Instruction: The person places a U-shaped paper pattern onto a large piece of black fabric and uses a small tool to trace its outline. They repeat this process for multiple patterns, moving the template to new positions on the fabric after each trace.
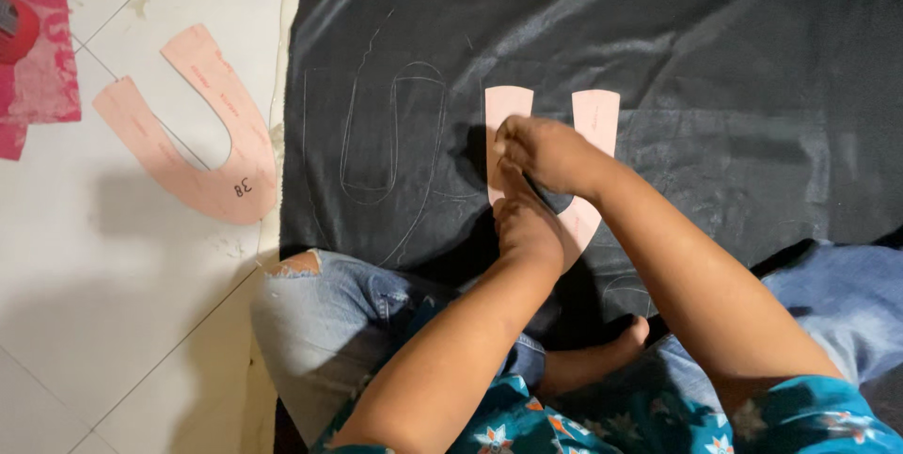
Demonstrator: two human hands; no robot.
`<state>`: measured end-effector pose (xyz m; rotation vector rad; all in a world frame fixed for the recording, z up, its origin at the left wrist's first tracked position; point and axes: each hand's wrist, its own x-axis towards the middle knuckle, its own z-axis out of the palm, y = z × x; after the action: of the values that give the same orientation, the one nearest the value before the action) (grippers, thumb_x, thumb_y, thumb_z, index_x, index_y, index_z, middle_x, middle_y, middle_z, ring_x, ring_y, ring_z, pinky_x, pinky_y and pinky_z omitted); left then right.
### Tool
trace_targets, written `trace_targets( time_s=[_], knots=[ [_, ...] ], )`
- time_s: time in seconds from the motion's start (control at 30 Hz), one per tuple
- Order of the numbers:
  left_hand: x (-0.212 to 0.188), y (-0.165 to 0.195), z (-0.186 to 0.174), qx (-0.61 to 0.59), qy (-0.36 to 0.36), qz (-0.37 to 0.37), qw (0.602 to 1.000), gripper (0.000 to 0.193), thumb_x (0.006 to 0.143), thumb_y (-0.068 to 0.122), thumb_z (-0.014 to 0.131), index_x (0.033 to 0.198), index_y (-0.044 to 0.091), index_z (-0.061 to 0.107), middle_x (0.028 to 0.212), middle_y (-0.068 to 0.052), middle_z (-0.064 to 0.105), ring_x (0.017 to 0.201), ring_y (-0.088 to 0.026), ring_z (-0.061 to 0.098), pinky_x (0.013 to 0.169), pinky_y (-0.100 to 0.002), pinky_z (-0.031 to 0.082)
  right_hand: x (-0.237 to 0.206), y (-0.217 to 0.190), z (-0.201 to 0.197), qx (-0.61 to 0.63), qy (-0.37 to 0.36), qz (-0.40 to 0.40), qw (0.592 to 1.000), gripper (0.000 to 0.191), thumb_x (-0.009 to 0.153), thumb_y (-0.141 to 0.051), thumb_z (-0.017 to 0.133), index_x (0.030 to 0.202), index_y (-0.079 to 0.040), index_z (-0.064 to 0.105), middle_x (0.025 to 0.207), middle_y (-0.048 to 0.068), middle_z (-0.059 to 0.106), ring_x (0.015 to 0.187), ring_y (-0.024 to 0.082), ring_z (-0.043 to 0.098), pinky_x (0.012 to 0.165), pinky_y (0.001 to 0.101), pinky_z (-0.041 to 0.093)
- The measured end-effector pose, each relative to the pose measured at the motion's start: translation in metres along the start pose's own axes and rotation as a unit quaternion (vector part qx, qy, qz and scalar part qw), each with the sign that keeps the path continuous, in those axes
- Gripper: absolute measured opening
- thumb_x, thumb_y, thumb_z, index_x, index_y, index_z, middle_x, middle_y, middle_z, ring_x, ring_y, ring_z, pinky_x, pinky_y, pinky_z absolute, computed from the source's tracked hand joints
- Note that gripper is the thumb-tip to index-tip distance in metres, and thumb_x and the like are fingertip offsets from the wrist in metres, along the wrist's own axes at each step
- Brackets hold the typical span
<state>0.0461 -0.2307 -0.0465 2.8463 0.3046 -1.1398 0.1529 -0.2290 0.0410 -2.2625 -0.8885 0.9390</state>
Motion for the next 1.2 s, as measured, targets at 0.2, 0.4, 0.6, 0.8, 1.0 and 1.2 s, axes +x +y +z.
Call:
trace_targets(
  time_s=[0.2, 0.4, 0.6, 0.8, 1.0, 1.2],
  knots=[
    [0.008, -0.004, 0.013, 0.021, -0.012, 0.066, 0.998, 0.05, 0.104, 0.027, 0.055, 0.148, 0.004, 0.053, 0.153, -0.012, 0.054, 0.136, -0.029, 0.055, 0.101, -0.044, 0.048, -0.006, -0.007, 0.02, -0.09, -0.059, -0.062, 0.992, 0.036, 0.099, -0.04, 0.058, 0.11, -0.009, 0.073, 0.106, 0.011, 0.077, 0.101, 0.032, 0.07, 0.095, 0.0431, 0.048],
    [-0.002, -0.013, 0.003, 0.053, -0.04, 0.109, 0.992, 0.057, 0.1, 0.029, 0.062, 0.15, 0.005, 0.05, 0.156, -0.012, 0.049, 0.142, -0.029, 0.046, 0.112, -0.044, 0.037, -0.004, -0.002, 0.032, -0.112, -0.048, -0.068, 0.99, 0.034, 0.097, -0.04, 0.059, 0.107, -0.012, 0.074, 0.101, 0.008, 0.077, 0.102, 0.026, 0.069, 0.1, 0.0402, 0.038],
    [-0.004, -0.017, 0.004, -0.039, -0.052, 0.074, 0.995, 0.062, 0.098, 0.032, 0.066, 0.15, 0.003, 0.049, 0.156, -0.014, 0.046, 0.143, -0.031, 0.041, 0.112, -0.041, 0.037, 0.001, 0.001, 0.031, -0.11, -0.056, -0.059, 0.991, 0.032, 0.097, -0.04, 0.061, 0.106, -0.013, 0.076, 0.102, 0.007, 0.077, 0.097, 0.026, 0.07, 0.101, 0.039, 0.041],
    [0.009, -0.014, 0.02, -0.069, -0.023, 0.055, 0.996, 0.059, 0.098, 0.027, 0.064, 0.148, -0.001, 0.048, 0.153, -0.018, 0.046, 0.137, -0.032, 0.045, 0.109, -0.04, 0.04, 0.004, 0.011, 0.037, -0.151, -0.054, -0.071, 0.984, 0.029, 0.095, -0.039, 0.063, 0.102, -0.013, 0.075, 0.095, 0.007, 0.077, 0.093, 0.026, 0.071, 0.097, 0.0396, 0.044],
    [0.01, -0.014, 0.032, -0.137, 0.031, 0.008, 0.99, 0.064, 0.099, 0.02, 0.059, 0.153, -0.008, 0.04, 0.143, -0.028, 0.051, 0.125, -0.036, 0.052, 0.102, -0.038, 0.046, 0.015, 0.02, 0.027, -0.213, 0.157, -0.221, 0.939, 0.019, 0.096, -0.028, 0.066, 0.099, -0.011, 0.074, 0.093, 0.005, 0.076, 0.092, 0.028, 0.069, 0.096, 0.0429, 0.044],
    [0.012, -0.016, 0.034, -0.153, 0.029, 0.014, 0.988, 0.066, 0.101, 0.026, 0.056, 0.154, -0.009, 0.038, 0.142, -0.026, 0.051, 0.126, -0.035, 0.052, 0.105, -0.04, 0.044, -0.003, 0.019, 0.042, -0.218, 0.026, -0.208, 0.953, 0.016, 0.088, -0.027, 0.068, 0.093, -0.013, 0.074, 0.082, 0.005, 0.074, 0.08, 0.024, 0.071, 0.095, 0.0418, 0.046]
  ],
)
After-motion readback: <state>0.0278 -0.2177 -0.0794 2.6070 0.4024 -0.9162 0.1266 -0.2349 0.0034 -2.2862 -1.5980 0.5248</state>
